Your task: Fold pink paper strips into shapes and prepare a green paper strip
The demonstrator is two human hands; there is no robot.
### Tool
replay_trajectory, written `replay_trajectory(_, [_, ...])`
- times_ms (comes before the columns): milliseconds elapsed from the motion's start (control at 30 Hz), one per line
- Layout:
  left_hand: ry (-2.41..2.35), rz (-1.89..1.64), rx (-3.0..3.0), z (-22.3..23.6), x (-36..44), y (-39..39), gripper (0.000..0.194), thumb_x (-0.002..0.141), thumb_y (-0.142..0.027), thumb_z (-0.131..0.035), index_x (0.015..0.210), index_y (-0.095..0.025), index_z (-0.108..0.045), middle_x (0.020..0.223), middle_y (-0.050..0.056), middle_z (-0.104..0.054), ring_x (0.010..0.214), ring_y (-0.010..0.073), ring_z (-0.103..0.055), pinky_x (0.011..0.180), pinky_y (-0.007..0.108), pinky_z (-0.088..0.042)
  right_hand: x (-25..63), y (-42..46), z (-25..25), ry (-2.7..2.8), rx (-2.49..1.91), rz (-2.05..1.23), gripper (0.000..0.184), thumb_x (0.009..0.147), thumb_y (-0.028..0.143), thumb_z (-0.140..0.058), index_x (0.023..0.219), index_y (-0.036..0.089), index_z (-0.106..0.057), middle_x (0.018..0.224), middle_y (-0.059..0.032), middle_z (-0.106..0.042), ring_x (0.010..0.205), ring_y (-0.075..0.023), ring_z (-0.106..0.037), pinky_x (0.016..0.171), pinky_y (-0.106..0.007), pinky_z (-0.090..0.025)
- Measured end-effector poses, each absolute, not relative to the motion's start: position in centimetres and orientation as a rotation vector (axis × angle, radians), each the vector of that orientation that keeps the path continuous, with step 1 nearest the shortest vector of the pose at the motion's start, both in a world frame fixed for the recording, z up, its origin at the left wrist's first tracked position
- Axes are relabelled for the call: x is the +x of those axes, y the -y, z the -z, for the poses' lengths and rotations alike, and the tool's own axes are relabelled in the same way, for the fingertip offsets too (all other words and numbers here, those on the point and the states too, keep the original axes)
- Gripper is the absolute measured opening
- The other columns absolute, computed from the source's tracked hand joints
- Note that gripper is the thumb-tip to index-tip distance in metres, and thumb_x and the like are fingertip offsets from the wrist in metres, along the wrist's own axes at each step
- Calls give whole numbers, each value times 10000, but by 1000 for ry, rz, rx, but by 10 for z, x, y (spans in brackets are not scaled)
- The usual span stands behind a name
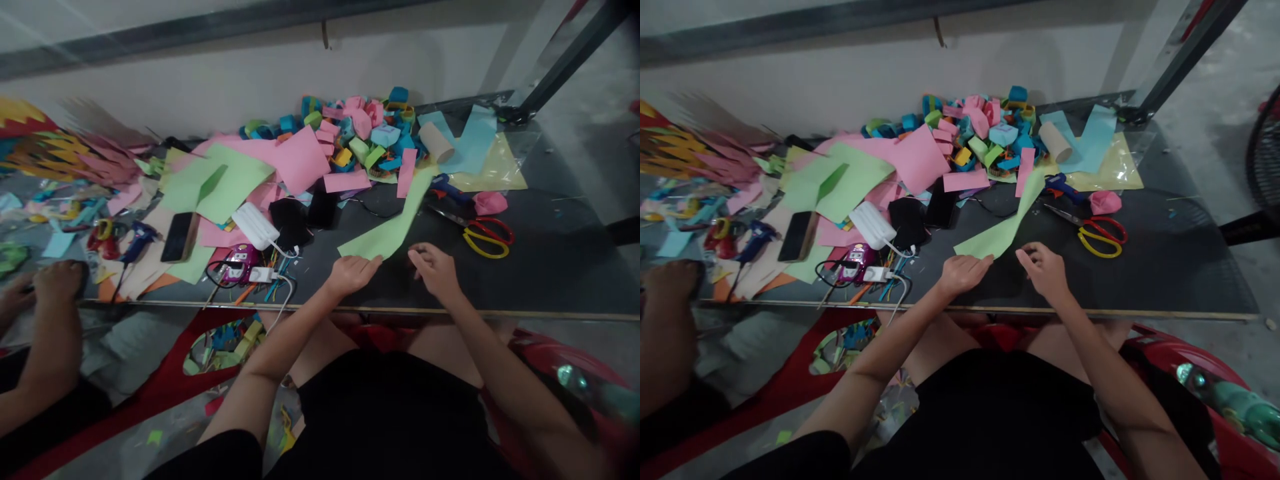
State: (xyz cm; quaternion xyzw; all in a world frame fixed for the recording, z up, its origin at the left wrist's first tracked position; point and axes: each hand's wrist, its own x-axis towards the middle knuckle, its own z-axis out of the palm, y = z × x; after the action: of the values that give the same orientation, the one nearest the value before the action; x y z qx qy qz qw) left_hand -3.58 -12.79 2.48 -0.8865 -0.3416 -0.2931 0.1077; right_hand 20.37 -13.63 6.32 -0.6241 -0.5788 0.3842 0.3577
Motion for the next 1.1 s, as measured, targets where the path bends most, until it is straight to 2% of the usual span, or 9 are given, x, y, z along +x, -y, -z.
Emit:
replay_trajectory(133, [942, 808, -2596, -29, -25, 132, 127, 1028, -218, -574, 1065, -179, -689, 610, -16, -626, 552, 107, -610, 503, 283, -349, 180, 116, -75, 1543, -1552, -958, 496, 886, 606, -605, 1123, 193, -744, 803, -67, -800, 645, -241, -742, 614, -350, -575])
replay_trajectory(267, [1012, 842, -2532, -38, -20, 124, 171, 1034, -204, -548, 948, -158, -688, 631, 11, -642, 582, 121, -629, 522, 285, -367, 160, 106, -90, 1780, -1714, -716, 419, 855, 550, -673, 1122, 246, -781, 919, -69, -822, 874, -298, -782, 775, -398, -589])
replay_trajectory(400, [1007, 869, -2516, -44, -15, 124, 284, 1026, -172, -527, 770, -173, -650, 618, 18, -656, 573, 123, -630, 526, 276, -379, 147, 111, -107, 1992, -1934, -516, 276, 898, 423, -632, 1040, 265, -808, 972, -83, -824, 914, -322, -778, 747, -392, -563])
replay_trajectory(500, [1000, 944, -2589, -46, -5, 133, 254, 1033, -216, -521, 879, -165, -716, 686, 27, -730, 585, 126, -664, 532, 256, -426, 154, 123, -114, 2064, -2007, -450, 269, 931, 327, -562, 995, 275, -818, 942, -72, -825, 865, -302, -778, 692, -362, -524])
replay_trajectory(633, [1118, 1133, -2828, -59, 3, 146, 327, 1070, -352, -476, 1129, -174, -744, 948, 55, -814, 801, 146, -769, 668, 235, -559, 184, 142, -122, 1969, -2026, -301, 312, 938, 352, -528, 1048, 274, -809, 907, -69, -823, 804, -289, -769, 635, -338, -474])
replay_trajectory(833, [1051, 1473, -2954, -96, -12, 146, 376, 1081, -362, -432, 1091, -168, -754, 1009, 72, -816, 938, 152, -778, 820, 257, -619, 239, 158, -149, 1966, -1928, -98, 305, 890, 460, -551, 932, 291, -801, 743, -51, -791, 631, -283, -724, 543, -339, -407])
replay_trajectory(900, [1065, 1513, -2892, -103, -17, 144, 324, 1069, -324, -460, 1076, -178, -750, 985, 67, -816, 902, 146, -775, 802, 264, -624, 251, 157, -156, 2042, -1830, -207, 294, 880, 489, -563, 895, 312, -797, 698, -34, -777, 596, -278, -714, 517, -341, -399])
replay_trajectory(1000, [1097, 1527, -2735, -106, -19, 141, 246, 1043, -277, -514, 1094, -201, -742, 978, 61, -813, 901, 149, -769, 818, 280, -622, 257, 147, -156, 2173, -1669, -511, 281, 904, 449, -563, 922, 302, -801, 814, -30, -812, 703, -273, -755, 571, -343, -460])
replay_trajectory(1100, [1130, 1337, -2665, -107, -19, 130, 278, 1036, -338, -553, 1220, -213, -720, 1230, 114, -765, 1167, 212, -711, 977, 375, -576, 251, 133, -142, 2260, -1569, -638, 271, 910, 393, -561, 925, 281, -806, 897, -39, -823, 780, -282, -765, 630, -354, -496])
